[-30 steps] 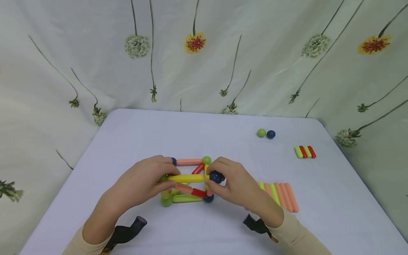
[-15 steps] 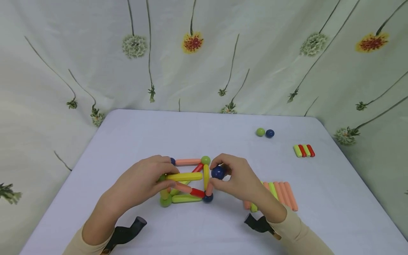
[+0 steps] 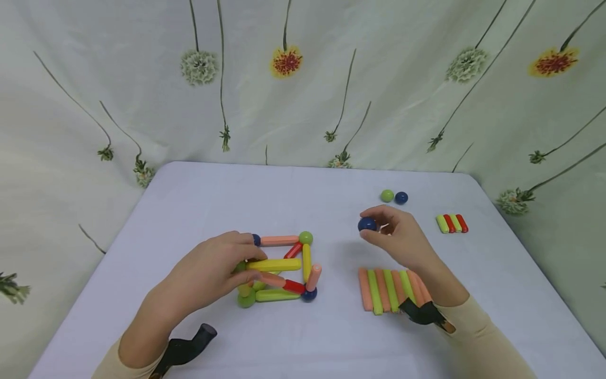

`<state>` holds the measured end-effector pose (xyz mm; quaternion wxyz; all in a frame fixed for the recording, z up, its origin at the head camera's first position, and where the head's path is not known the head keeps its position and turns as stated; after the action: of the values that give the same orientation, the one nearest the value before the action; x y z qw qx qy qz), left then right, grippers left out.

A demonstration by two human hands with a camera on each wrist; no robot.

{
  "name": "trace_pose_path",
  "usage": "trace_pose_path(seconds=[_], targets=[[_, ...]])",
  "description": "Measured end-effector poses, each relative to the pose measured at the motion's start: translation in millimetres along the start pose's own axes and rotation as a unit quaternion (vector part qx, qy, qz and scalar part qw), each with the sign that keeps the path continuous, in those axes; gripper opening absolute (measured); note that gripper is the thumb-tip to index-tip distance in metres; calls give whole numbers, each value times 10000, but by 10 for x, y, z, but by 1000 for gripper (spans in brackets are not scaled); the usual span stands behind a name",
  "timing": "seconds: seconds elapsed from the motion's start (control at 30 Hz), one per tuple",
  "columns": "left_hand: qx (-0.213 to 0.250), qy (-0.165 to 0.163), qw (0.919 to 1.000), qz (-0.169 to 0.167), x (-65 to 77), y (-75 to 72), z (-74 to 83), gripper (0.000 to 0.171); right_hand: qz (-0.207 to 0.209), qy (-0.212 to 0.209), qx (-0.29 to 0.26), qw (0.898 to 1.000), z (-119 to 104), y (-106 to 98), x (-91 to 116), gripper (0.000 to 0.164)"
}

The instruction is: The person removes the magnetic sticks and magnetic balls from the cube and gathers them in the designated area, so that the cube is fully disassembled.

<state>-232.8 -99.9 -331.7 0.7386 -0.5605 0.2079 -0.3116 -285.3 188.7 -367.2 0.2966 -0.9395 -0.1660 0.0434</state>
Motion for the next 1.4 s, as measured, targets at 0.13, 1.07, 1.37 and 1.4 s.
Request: trace_pose_path(seconds=[0.13,1.07,1.37,1.4], targets=[[-53,-110,9999,-31,9,-5,-7,25,189,369,293,9987,253,-286,-20,37],[123,-191,9996,-186,121,3,-91,21,61,2501,1867,9500,1749,-1264,-559,49],[59,-92,9999,-76,134,5,-99,21,-53,2246,2005,9536,1800,-1272,-757,48],[57,-82,9999,-49,130,1,-104,21,-46,2214,2017,9541,1794,-1272,-778,48]])
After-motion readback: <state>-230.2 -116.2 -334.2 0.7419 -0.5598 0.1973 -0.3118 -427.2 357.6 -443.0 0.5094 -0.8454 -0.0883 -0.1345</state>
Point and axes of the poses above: each hand's wrist, its own x-axis away from the middle knuckle, its own y-axis out of the palm, z = x × y, the point moved 9 cm from there along -x, towards the middle knuckle, and after that the axes turned 13 degrees about -z, right-handed, at the moved point
